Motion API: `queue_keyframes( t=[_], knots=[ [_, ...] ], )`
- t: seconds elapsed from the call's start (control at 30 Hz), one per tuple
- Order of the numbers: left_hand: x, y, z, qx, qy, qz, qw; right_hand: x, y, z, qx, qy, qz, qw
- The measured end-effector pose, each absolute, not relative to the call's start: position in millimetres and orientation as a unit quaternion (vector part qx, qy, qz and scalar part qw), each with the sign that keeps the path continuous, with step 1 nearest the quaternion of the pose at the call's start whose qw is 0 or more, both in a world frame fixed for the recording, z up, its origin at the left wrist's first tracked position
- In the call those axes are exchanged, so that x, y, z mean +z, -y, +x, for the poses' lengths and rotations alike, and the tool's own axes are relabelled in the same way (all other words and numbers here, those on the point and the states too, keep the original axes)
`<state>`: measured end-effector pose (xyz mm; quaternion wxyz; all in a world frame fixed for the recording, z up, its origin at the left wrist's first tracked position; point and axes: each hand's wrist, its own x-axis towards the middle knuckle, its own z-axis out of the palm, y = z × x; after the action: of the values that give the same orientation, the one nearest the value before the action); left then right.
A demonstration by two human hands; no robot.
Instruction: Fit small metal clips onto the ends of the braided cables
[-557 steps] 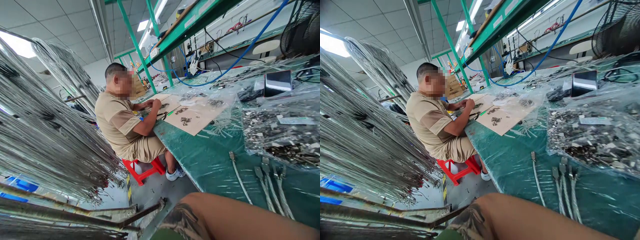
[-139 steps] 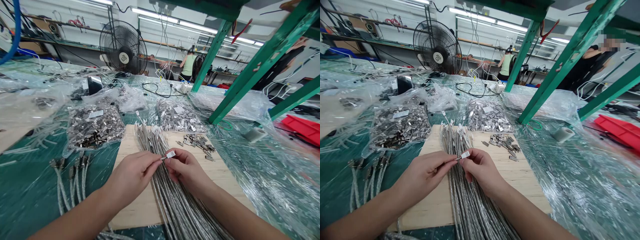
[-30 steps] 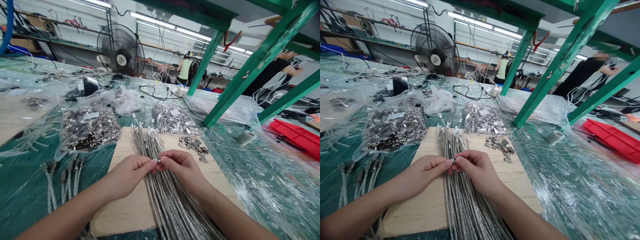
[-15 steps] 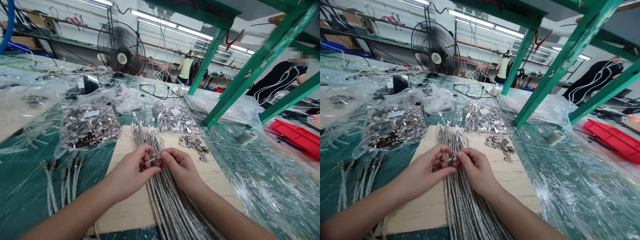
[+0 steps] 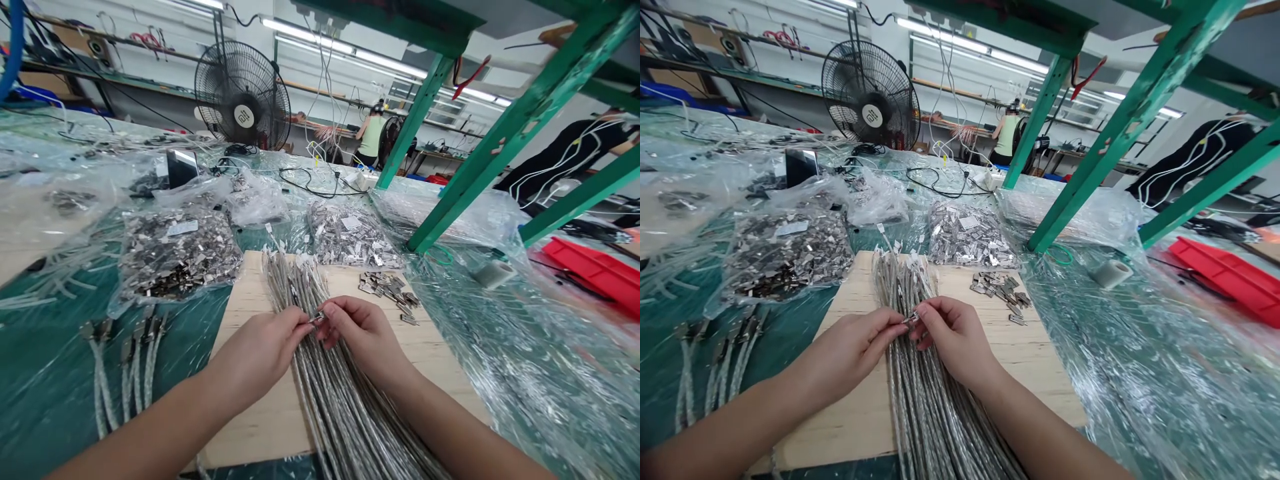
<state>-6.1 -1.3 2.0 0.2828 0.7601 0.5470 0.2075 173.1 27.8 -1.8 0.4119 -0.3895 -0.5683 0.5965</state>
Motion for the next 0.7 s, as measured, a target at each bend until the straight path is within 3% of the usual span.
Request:
queue_keyframes(
  t=[0.17, 0.4, 0.7],
  knots=[
    [5, 3, -7, 0.243, -0.530, 0.752, 0.306, 0, -28, 176, 0.595, 0.591, -0.394, 0.376],
    [19, 4, -6, 0.246, -0.488, 0.680, 0.488, 6, -29, 179, 0.631, 0.601, -0.356, 0.337],
    [6, 2, -8, 0.261, -0.520, 0.751, 0.311, 1, -29, 182, 0.588, 0.633, -0.386, 0.324]
  ],
)
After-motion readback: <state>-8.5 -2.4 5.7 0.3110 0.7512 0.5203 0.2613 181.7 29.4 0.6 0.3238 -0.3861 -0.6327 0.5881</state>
